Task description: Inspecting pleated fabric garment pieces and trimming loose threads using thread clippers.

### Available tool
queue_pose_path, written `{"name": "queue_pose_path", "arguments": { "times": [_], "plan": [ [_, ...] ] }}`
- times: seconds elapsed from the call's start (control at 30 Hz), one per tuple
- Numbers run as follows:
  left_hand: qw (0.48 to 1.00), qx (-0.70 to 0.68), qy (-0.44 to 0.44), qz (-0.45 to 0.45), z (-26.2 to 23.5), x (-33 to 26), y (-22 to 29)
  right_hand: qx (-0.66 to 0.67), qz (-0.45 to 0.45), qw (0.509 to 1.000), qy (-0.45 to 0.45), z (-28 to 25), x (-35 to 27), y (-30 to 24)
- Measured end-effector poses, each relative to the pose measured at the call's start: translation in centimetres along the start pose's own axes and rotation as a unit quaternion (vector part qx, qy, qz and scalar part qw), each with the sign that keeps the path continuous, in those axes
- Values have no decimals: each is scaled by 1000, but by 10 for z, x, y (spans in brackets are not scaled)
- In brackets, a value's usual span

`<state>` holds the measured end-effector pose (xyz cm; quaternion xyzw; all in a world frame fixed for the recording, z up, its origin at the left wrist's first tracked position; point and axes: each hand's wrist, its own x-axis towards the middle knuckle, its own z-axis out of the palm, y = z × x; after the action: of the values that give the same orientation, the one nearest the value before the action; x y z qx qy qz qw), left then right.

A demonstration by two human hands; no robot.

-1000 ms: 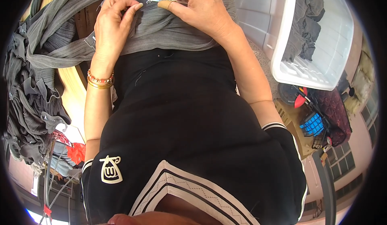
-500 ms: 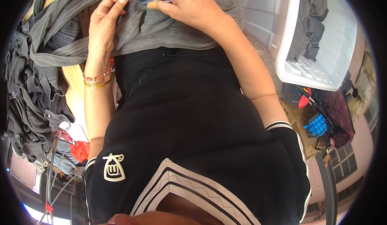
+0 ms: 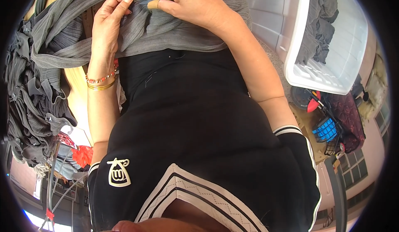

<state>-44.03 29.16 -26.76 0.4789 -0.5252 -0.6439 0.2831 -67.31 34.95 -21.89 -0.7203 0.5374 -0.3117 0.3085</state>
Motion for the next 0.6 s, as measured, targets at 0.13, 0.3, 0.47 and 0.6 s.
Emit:
{"name": "queue_pose_path", "arguments": {
  "times": [0.13,0.3,0.47,0.6],
  "plan": [
    [1000,-5,1,0,2,-1,2,-5,1,1000,-7,3,2,2],
    [1000,2,-1,-3,2,0,1,-10,12,1000,-11,5,1,2],
    [1000,16,19,7,9,-1,5,0,-2,1000,30,-6,-3,2],
    [921,335,65,188,31,-14,27,162,45,978,120,-25,-13,7]
  ]
}}
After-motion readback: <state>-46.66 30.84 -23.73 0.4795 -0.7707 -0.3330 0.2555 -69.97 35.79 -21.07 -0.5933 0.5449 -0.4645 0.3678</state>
